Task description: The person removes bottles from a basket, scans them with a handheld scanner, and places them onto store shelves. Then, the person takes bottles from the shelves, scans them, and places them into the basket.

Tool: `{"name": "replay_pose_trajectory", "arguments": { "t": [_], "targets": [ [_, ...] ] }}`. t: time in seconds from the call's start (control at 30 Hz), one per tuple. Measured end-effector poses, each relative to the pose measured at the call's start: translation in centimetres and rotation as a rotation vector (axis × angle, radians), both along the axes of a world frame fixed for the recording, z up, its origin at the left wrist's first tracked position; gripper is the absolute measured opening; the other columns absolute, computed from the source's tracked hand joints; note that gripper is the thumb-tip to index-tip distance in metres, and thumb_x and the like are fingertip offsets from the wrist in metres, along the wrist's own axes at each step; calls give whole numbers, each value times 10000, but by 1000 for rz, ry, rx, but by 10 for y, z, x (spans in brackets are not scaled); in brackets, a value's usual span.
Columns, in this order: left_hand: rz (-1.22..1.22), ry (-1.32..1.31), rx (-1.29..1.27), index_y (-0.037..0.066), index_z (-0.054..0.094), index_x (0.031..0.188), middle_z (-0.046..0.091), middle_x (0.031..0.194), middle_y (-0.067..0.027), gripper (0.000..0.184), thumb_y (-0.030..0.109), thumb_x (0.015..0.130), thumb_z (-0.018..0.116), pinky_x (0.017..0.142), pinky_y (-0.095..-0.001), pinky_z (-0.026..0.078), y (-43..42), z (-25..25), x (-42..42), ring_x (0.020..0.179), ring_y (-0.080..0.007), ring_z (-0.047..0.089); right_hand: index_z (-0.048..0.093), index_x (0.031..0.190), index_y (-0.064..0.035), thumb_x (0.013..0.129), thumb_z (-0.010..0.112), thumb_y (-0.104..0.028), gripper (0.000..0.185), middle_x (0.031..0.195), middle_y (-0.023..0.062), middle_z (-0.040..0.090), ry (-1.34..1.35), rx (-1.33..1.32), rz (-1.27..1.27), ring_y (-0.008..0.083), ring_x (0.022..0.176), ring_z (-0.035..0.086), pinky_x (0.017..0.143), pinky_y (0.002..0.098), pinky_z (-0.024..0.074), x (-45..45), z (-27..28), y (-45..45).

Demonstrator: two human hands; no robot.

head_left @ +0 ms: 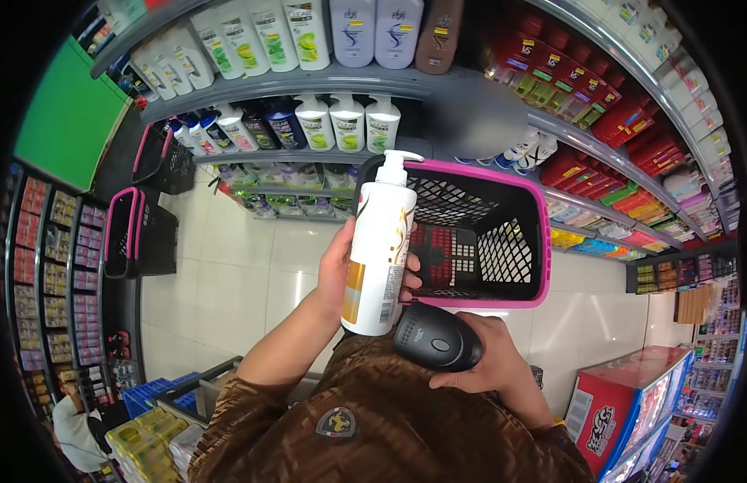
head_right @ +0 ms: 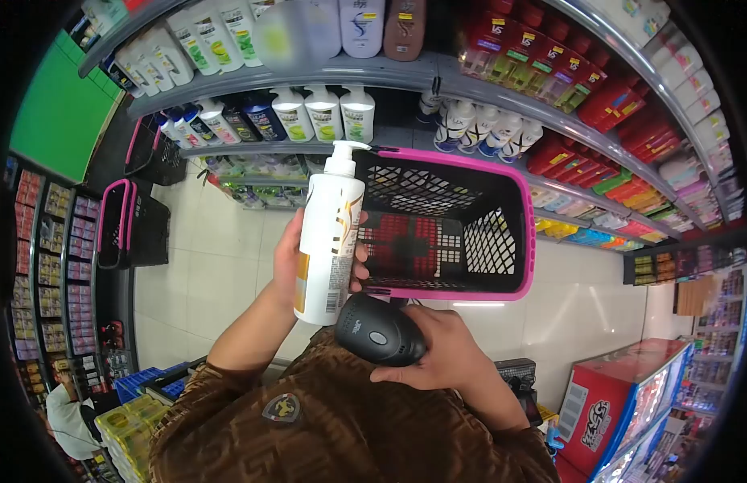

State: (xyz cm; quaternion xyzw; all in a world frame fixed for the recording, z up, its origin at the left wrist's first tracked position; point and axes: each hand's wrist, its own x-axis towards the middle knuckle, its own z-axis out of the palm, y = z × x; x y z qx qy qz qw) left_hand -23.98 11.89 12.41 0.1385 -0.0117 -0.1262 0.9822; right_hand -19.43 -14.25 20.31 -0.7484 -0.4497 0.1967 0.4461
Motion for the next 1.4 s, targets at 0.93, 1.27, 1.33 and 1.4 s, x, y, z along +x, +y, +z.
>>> {"name": "replay_pose_trajectory", "arguments": {
  "t": [0.93, 1.27, 1.33, 1.4],
  "targets": [
    [-3, 56, 14, 45, 455, 1450, 665, 1181, -199, 764, 662, 1025, 304, 874, -492, 576, -28, 4, 1, 1040, -344, 696, 641, 1159, 48, 678, 953, -388, 720, 904, 134, 694, 40, 223, -244, 218, 771, 696, 710, 333, 551, -19, -36, -16],
    [239, 25, 198, 115, 238, 1595, 339, 1612, -153, 683, 549, 1070, 297, 1209, -537, 277, -139, 26, 52, 1499, -344, 320, 544, 1364, 4, 684, 930, -58, 784, 1294, 91, 619, 526, 479, -559, 173, 1166, 613, 1006, 353, 512, 45, -63, -62],
    [251, 33, 310, 122, 234, 1593, 351, 1599, -151, 664, 522, 1071, 328, 1206, -534, 283, -152, 25, 59, 1487, -340, 336, 541, 1366, 3, 686, 930, -60, 786, 1299, 91, 616, 525, 466, -524, 175, 1174, 610, 1011, 357, 511, 59, -72, -79],
    [309, 95, 494, 136, 230, 1584, 420, 1534, -133, 643, 399, 1053, 481, 1164, -503, 354, -164, 30, 62, 1417, -310, 426, 538, 1368, 2, 688, 930, -62, 787, 1305, 91, 613, 518, 453, -475, 178, 1182, 606, 1016, 361, 509, 70, -77, -90]
  ]
}}
